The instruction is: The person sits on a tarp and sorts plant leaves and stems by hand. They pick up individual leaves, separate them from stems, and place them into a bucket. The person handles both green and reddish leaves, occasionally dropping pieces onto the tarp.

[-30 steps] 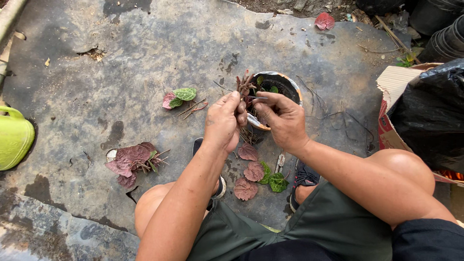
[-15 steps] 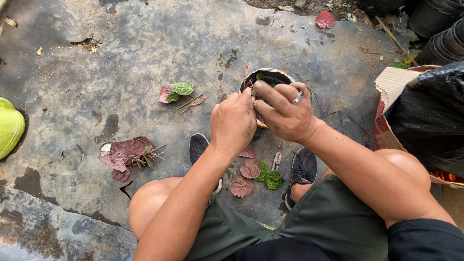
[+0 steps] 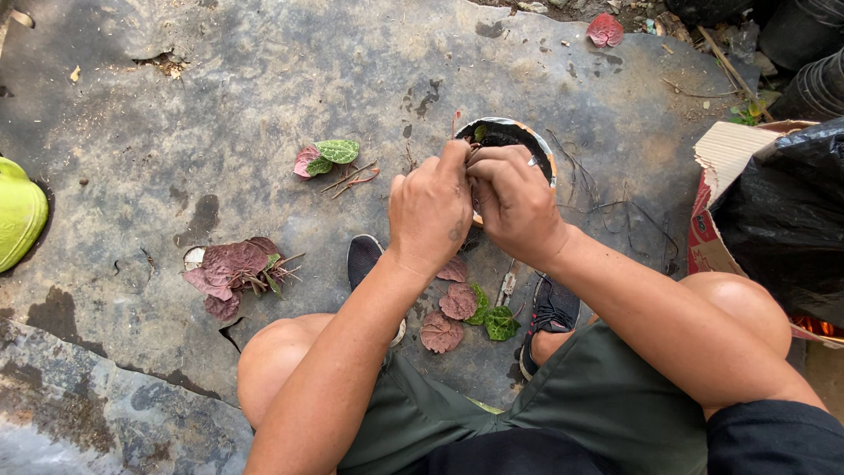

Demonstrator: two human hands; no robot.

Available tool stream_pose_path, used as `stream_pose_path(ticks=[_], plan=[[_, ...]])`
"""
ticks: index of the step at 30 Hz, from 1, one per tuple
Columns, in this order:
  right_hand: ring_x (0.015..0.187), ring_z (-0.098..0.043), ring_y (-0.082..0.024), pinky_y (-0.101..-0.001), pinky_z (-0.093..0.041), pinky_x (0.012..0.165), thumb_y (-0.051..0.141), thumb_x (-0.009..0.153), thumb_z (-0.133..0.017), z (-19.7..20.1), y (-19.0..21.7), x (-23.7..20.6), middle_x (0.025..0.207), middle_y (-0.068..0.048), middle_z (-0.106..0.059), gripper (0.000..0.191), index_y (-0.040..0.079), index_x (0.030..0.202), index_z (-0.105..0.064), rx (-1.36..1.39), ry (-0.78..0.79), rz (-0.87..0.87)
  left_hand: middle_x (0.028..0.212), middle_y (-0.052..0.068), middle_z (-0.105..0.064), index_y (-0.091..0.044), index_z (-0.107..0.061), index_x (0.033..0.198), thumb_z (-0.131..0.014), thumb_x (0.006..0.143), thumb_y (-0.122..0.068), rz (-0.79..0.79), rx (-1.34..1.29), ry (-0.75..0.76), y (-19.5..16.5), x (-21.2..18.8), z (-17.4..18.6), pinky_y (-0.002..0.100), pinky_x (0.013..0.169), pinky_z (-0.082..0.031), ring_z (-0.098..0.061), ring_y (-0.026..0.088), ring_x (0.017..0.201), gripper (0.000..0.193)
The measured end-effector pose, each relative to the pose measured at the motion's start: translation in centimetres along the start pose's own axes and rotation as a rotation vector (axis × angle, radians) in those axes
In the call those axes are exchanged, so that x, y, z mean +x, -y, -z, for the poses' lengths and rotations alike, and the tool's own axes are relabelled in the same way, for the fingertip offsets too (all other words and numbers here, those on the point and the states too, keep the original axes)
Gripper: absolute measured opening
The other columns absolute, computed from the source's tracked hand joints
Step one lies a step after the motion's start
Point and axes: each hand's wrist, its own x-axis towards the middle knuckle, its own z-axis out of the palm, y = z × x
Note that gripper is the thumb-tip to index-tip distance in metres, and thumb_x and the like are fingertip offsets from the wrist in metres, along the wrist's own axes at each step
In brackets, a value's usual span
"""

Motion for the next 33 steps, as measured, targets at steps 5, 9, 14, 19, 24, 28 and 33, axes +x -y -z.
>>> stream_pose_path(ticks=[5, 9, 14, 19, 24, 28, 33], plan=[[0.094, -0.066, -0.015, -0.0295, -0.055, 0.082, -0.003, 0.102, -0.065, -0.8, 0.0, -1.1, 0.106, -0.009, -0.069, 0.006, 0.000, 0.108, -0.063, 0.388, -0.033, -0.513, 0.079, 0.010, -0.065, -0.013, -0.053, 0.112, -0.058, 0.103, -0.015, -0.013, -0.001, -0.053, 0.1, -0.1, -0.7, 0.053, 0.066, -0.041, -0.065, 0.037, 0.074, 0.011], [0.084, -0.064, -0.006, -0.0229, -0.055, 0.074, 0.001, 0.099, -0.068, -1.5, -0.8, -1.6, 0.097, -0.003, -0.070, 0.005, 0.001, 0.104, -0.066, 0.785, -0.167, -0.928, 0.083, 0.009, -0.066, -0.013, -0.054, 0.111, -0.059, 0.103, -0.015, -0.001, -0.031, -0.108, -0.3, -0.4, -1.7, 0.050, 0.068, -0.042, -0.066, 0.035, 0.077, 0.010], [0.080, -0.067, -0.007, -0.0226, -0.058, 0.071, 0.000, 0.093, -0.072, -1.5, -1.4, -1.8, 0.091, -0.005, -0.071, 0.011, 0.002, 0.100, -0.064, 0.864, -0.228, -1.002, 0.085, 0.008, -0.067, -0.012, -0.054, 0.111, -0.060, 0.104, -0.015, 0.011, -0.042, -0.127, -0.8, -1.0, -2.4, 0.047, 0.071, -0.041, -0.066, 0.033, 0.080, 0.009], [0.076, -0.065, -0.006, -0.0230, -0.057, 0.067, 0.004, 0.093, -0.077, -0.9, -1.5, -1.4, 0.087, -0.003, -0.071, 0.013, 0.002, 0.098, -0.066, 0.536, -0.142, -0.944, 0.083, 0.008, -0.066, -0.013, -0.054, 0.110, -0.061, 0.103, -0.014, 0.014, -0.019, -0.123, -0.8, -1.1, -2.6, 0.046, 0.071, -0.041, -0.066, 0.031, 0.079, 0.010], [0.080, -0.071, -0.014, -0.0292, -0.058, 0.071, 0.006, 0.095, -0.076, 0.2, -0.8, -0.9, 0.092, -0.007, -0.074, 0.009, 0.003, 0.102, -0.072, 0.168, -0.024, -0.596, 0.082, 0.008, -0.063, -0.012, -0.054, 0.112, -0.062, 0.101, -0.013, -0.029, 0.061, -0.129, -0.6, -1.1, -2.4, 0.047, 0.070, -0.040, -0.064, 0.031, 0.078, 0.013], [0.091, -0.069, -0.029, -0.0407, -0.054, 0.082, 0.006, 0.093, -0.073, 1.0, -0.2, -0.4, 0.096, -0.013, -0.073, 0.010, 0.005, 0.103, -0.072, -0.195, 0.006, -0.196, 0.082, 0.008, -0.061, -0.012, -0.054, 0.112, -0.062, 0.100, -0.013, -0.058, 0.102, -0.145, -0.6, -1.1, -2.4, 0.047, 0.070, -0.039, -0.063, 0.031, 0.077, 0.014], [0.089, -0.067, -0.024, -0.0375, -0.053, 0.079, 0.007, 0.096, -0.068, 1.7, -0.7, -0.1, 0.095, -0.012, -0.069, 0.008, 0.002, 0.103, -0.068, 0.013, 0.187, -0.369, 0.084, 0.009, -0.065, -0.013, -0.053, 0.115, -0.060, 0.100, -0.012, -0.050, 0.067, -0.126, -0.6, -1.2, -2.2, 0.048, 0.069, -0.041, -0.066, 0.032, 0.079, 0.016]])
